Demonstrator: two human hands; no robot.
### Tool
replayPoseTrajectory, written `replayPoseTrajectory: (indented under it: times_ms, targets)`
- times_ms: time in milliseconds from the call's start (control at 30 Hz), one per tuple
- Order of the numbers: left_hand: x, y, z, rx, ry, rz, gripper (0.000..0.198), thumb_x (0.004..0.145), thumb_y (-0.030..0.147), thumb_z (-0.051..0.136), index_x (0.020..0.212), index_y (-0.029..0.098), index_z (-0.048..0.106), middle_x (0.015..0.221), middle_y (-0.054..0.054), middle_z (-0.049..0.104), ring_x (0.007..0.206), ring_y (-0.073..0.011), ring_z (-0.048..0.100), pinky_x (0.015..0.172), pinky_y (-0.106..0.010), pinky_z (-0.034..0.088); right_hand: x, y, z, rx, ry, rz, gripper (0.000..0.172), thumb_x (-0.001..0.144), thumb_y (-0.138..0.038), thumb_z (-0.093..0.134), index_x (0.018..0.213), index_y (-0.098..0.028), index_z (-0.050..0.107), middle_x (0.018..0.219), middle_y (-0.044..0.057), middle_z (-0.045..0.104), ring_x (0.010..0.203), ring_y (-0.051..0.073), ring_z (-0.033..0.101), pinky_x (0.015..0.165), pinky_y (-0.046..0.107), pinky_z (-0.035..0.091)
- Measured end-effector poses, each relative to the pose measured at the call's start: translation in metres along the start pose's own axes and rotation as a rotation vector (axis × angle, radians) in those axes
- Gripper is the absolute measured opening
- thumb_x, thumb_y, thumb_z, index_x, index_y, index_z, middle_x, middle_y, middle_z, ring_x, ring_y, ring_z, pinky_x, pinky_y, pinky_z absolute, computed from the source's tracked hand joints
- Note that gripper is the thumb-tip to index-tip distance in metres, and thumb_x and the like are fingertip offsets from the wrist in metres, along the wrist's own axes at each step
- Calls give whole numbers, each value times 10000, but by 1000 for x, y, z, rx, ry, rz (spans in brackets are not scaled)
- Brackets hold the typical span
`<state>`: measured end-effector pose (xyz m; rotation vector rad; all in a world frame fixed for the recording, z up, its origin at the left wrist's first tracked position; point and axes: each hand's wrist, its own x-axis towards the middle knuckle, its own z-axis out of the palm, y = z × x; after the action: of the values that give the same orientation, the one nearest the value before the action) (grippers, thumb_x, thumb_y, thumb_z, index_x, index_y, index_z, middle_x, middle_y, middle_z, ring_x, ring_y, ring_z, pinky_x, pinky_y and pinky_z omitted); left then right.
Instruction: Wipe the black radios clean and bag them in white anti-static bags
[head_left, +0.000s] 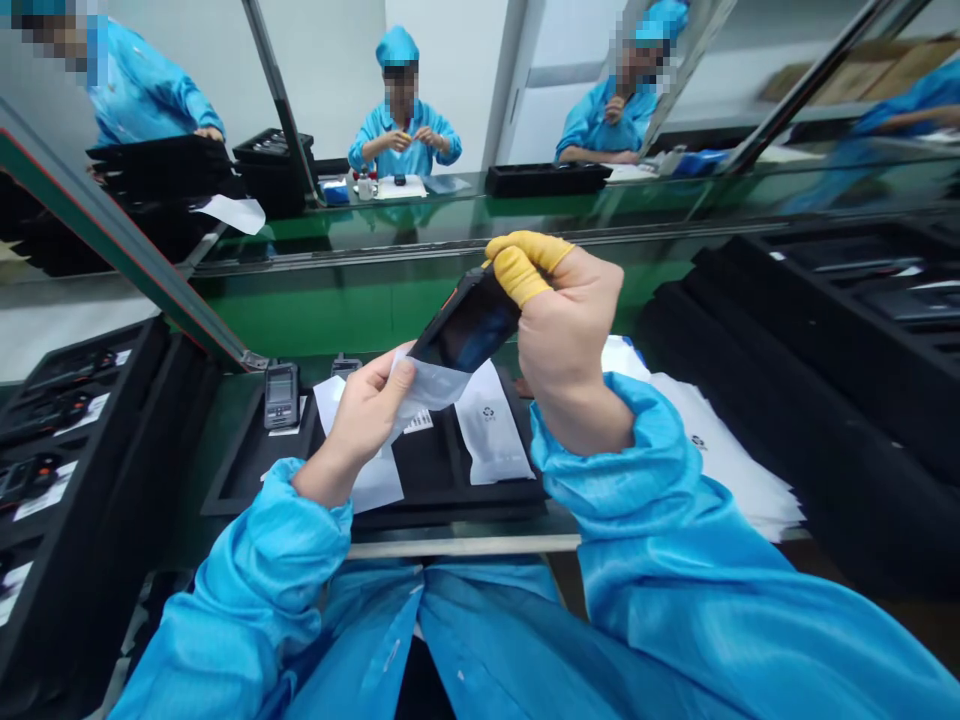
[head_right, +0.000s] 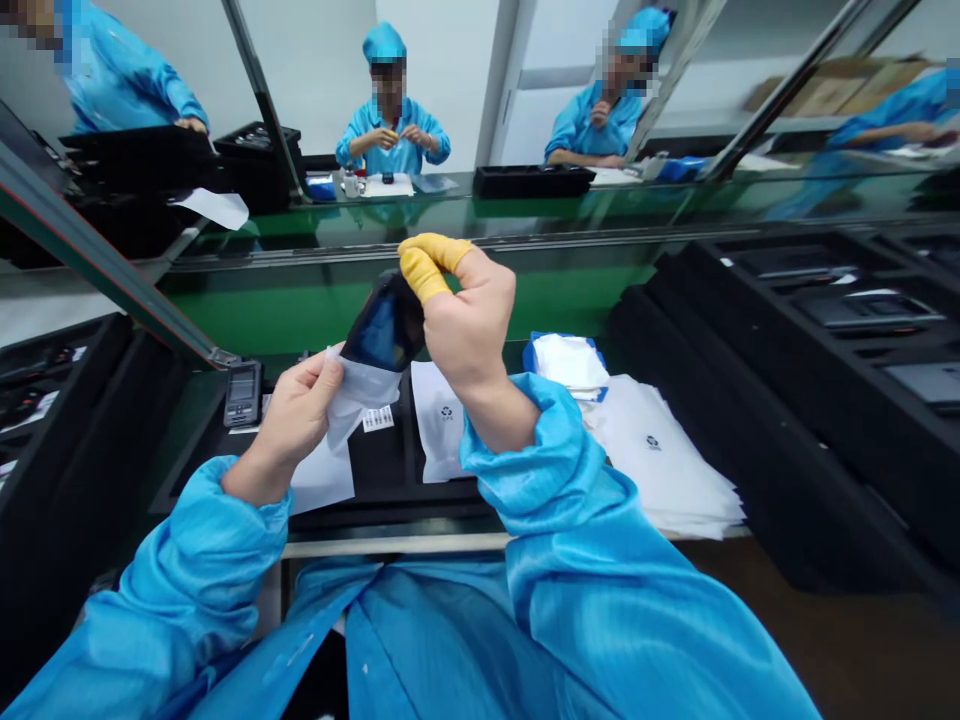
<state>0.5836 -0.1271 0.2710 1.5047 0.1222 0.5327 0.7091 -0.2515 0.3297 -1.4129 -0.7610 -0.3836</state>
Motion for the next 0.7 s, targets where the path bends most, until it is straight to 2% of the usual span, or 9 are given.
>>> replayPoseTrajectory:
  times_ms: [100,200,333,467,600,700]
  targets:
    - [0,4,1,-31,-46,-27,516,774,641,651,994,186,754,840,-52,756,816,-211,691,756,-327,547,0,-2,0,35,-51,40,237,830,-455,649,844,-236,740,900,-11,734,917,176,687,917,378,560]
    - [-1,13,8,79,42,-6,544,764,677,630,964,190,767,834,-54,762,817,-229,701,727,-336,561,-6,-6,3,28,-81,56,163,797,-376,688,794,-223,744,841,-11,735,854,173,688,855,367,577]
    - [1,25,16,282,170,138,487,810,626,613,1013,209,764,1094,-54,751,1089,-260,668,974,-370,512,-13,-11,4,-24,-86,12,88,781,-288,692,774,-217,743,813,-6,735,815,165,685,824,344,572]
    - [8,37,17,286,123,189,466,857,560,596,1093,185,740,1199,-58,714,1166,-257,634,1031,-357,477,-11,-14,-2,-18,-157,6,111,790,-315,687,787,-217,740,820,-10,731,813,159,683,832,344,568]
    - [16,51,18,254,37,177,429,851,531,627,1080,187,742,1179,-45,722,1184,-270,620,1040,-365,465,-8,-22,-8,-22,-196,-20,165,806,-394,686,819,-237,735,853,-13,722,872,159,682,889,352,553]
    - [20,59,21,209,39,220,373,852,510,638,1045,211,749,1148,-24,730,1193,-271,612,1036,-380,466,-5,-27,-9,-21,-254,-15,225,793,-453,701,870,-243,728,902,-12,715,937,159,679,927,348,536]
